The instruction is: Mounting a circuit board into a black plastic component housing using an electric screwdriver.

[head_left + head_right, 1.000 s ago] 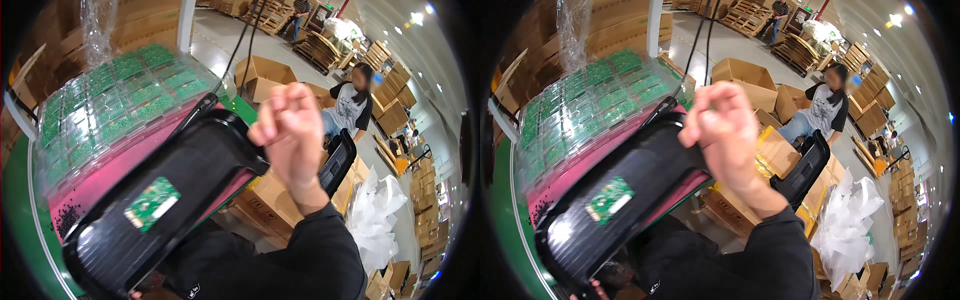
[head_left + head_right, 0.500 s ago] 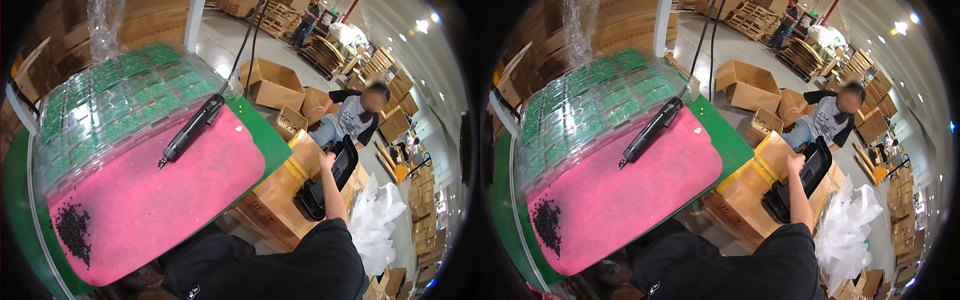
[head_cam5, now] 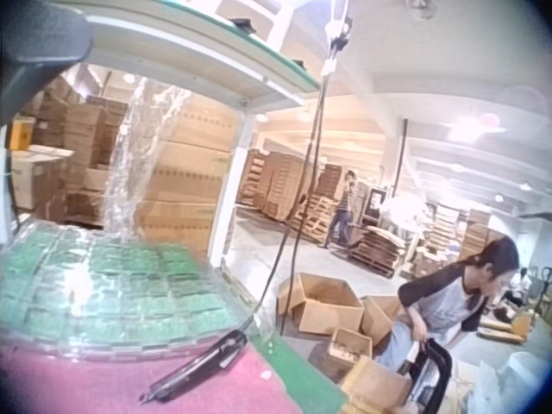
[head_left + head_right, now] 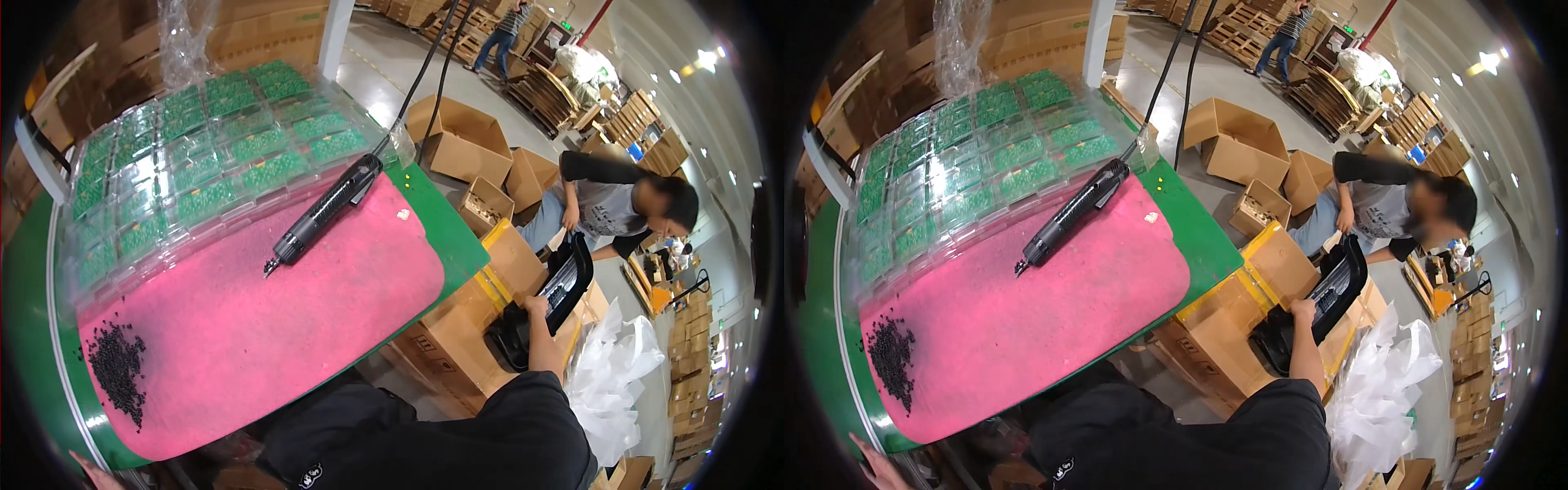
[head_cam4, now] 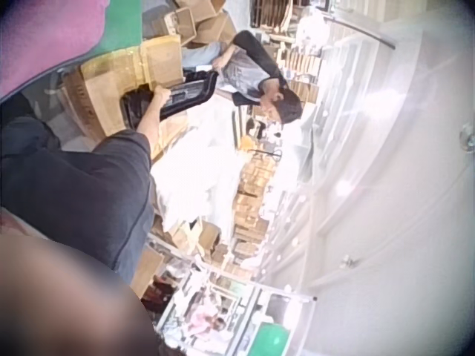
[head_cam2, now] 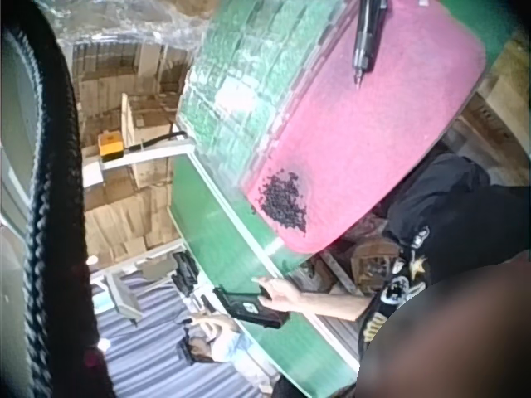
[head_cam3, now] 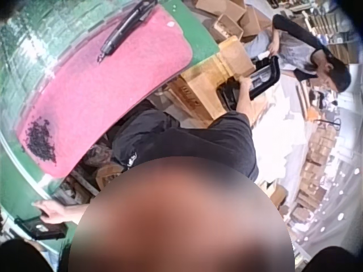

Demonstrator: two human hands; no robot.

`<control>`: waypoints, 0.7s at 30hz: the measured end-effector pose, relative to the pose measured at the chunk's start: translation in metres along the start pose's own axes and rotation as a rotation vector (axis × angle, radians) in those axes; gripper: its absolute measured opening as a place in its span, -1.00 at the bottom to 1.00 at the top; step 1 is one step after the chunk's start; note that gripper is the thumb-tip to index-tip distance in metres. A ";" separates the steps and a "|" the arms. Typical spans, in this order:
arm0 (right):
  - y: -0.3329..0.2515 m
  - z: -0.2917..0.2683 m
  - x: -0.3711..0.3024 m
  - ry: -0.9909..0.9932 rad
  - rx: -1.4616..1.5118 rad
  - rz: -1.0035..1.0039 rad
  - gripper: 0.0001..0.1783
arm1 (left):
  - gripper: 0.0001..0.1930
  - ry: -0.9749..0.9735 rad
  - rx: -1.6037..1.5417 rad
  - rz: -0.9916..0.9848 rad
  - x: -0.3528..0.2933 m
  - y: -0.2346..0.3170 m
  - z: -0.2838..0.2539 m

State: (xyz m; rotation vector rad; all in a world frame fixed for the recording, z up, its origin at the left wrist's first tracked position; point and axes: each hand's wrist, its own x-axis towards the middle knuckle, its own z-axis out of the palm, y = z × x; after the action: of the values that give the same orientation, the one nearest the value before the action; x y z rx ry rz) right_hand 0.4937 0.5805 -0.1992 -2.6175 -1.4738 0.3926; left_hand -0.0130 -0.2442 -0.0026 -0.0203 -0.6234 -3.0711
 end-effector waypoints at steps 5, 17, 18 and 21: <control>0.018 -0.010 0.014 0.389 0.419 -0.344 -0.56 | -0.57 -0.070 0.253 0.038 0.018 -0.047 -0.001; -0.036 -0.115 -0.218 0.212 0.569 -1.313 -0.80 | -0.71 -0.730 1.204 0.000 -0.031 -0.213 0.100; -0.043 -0.129 -0.230 0.130 0.443 -1.417 -0.81 | -0.73 -0.691 1.217 -0.033 -0.035 -0.214 0.101; -0.074 -0.154 -0.268 -0.020 0.098 -1.821 -0.78 | -0.70 -0.750 1.227 -0.024 -0.035 -0.205 0.096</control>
State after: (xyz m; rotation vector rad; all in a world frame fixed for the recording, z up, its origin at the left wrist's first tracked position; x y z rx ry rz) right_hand 0.3431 0.3951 0.0100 -0.4012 -2.7677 0.1798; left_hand 0.0205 -0.0176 0.0053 -1.1104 -2.3134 -2.0543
